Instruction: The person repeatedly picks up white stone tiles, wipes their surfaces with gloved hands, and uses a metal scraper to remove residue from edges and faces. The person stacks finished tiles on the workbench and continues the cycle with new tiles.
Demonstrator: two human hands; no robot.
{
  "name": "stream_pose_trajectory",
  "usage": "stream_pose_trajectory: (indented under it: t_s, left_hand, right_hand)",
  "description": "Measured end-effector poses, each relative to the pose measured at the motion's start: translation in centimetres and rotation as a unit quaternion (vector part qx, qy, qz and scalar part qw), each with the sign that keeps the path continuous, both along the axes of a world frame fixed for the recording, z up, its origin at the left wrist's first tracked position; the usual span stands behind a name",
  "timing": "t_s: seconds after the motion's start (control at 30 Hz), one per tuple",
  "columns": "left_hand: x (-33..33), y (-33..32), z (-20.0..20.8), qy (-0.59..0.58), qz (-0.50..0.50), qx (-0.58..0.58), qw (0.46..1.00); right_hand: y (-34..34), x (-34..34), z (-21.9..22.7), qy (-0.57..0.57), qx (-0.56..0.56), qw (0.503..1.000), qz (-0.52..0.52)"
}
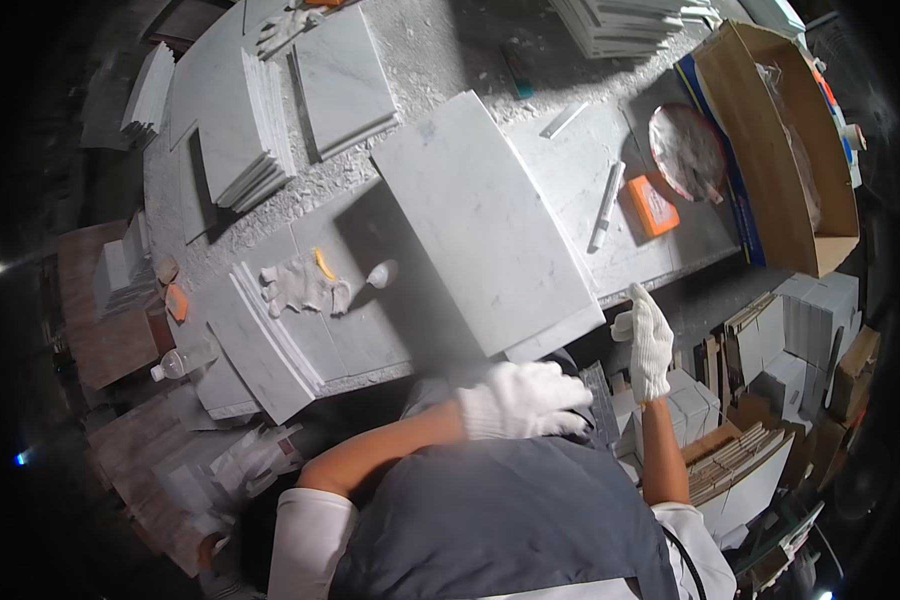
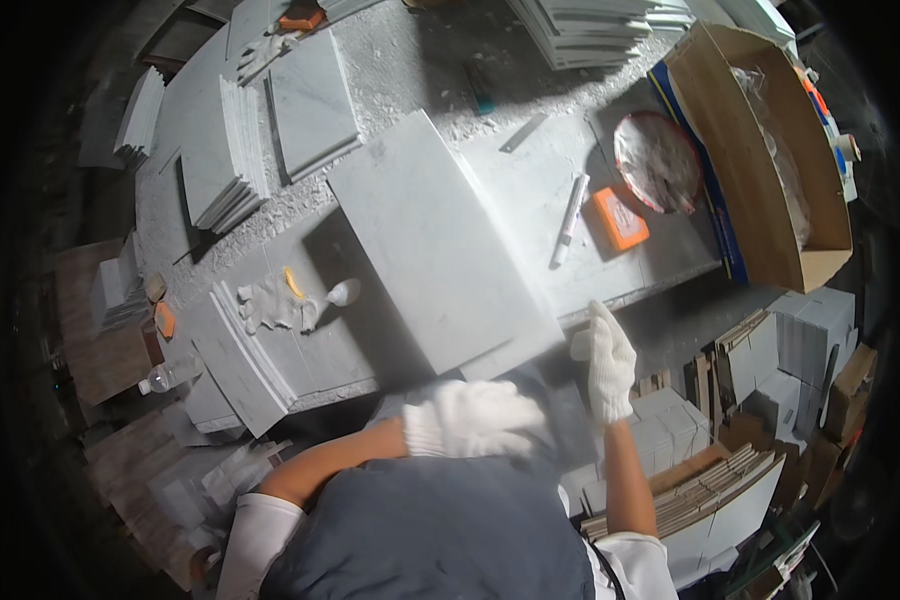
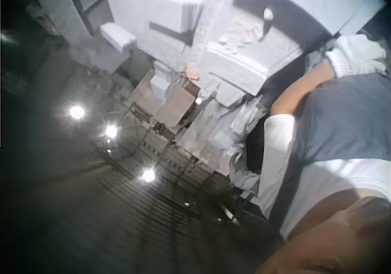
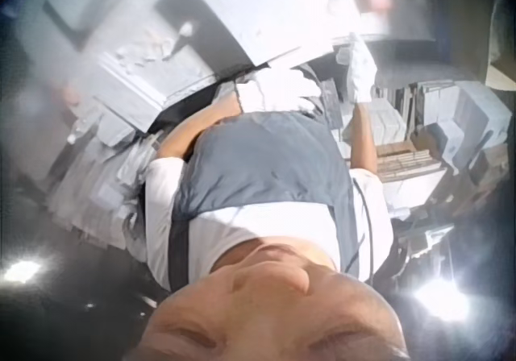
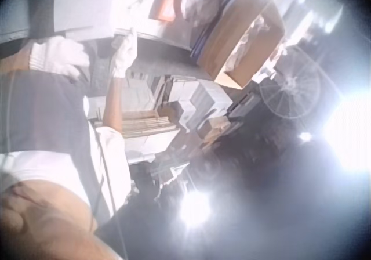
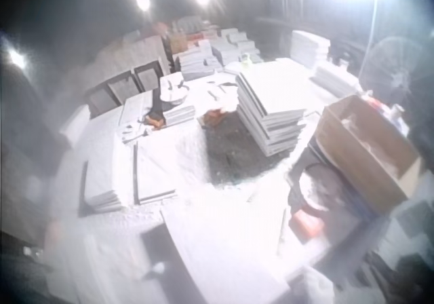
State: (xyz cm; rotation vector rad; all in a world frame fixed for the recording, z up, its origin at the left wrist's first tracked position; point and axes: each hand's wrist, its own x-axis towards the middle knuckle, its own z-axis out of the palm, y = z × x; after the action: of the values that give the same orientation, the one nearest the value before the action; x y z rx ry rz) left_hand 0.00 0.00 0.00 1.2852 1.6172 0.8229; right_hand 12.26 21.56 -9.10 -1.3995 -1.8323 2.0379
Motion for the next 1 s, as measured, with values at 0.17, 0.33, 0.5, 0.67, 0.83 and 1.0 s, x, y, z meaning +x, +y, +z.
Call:
stream_pose_trajectory:
  t_s: [0.17, 0.33, 0.5, 0.67, 0.83, 1.0]
  left_hand:
    - [0.1, -2.7, -0.2, 0.07, 0.203, 0.145, 0.966]
    - [1.5, -3.0, 0.4, 0.054, 0.152, 0.053, 0.985]
    - [2.1, -2.4, 0.6, 0.114, 0.158, 0.091, 0.977]
    - [2.0, -2.1, 0.9, 0.145, 0.127, 0.069, 0.979]
    - [2.2, -1.8, 1.4, 0.151, 0.139, 0.067, 0.976]
    - [1.9, -1.7, 1.0, 0.173, 0.193, 0.133, 0.957]
  right_hand:
    - [-1.2, -0.3, -1.5, 0.051, 0.089, 0.995, -0.005]
    - [-1.3, -3.3, 2.6, 0.151, 0.541, 0.799, 0.213]
    - [-3.3, -7.6, 5.5, 0.061, 0.564, 0.721, 0.399]
    - [-3.6, -12.0, 5.6, 0.098, 0.566, 0.72, 0.39]
    - [-3.6, -11.8, 6.0, 0.095, 0.542, 0.731, 0.403]
    - [-1.8, -7.8, 5.8, 0.122, 0.519, 0.718, 0.448]
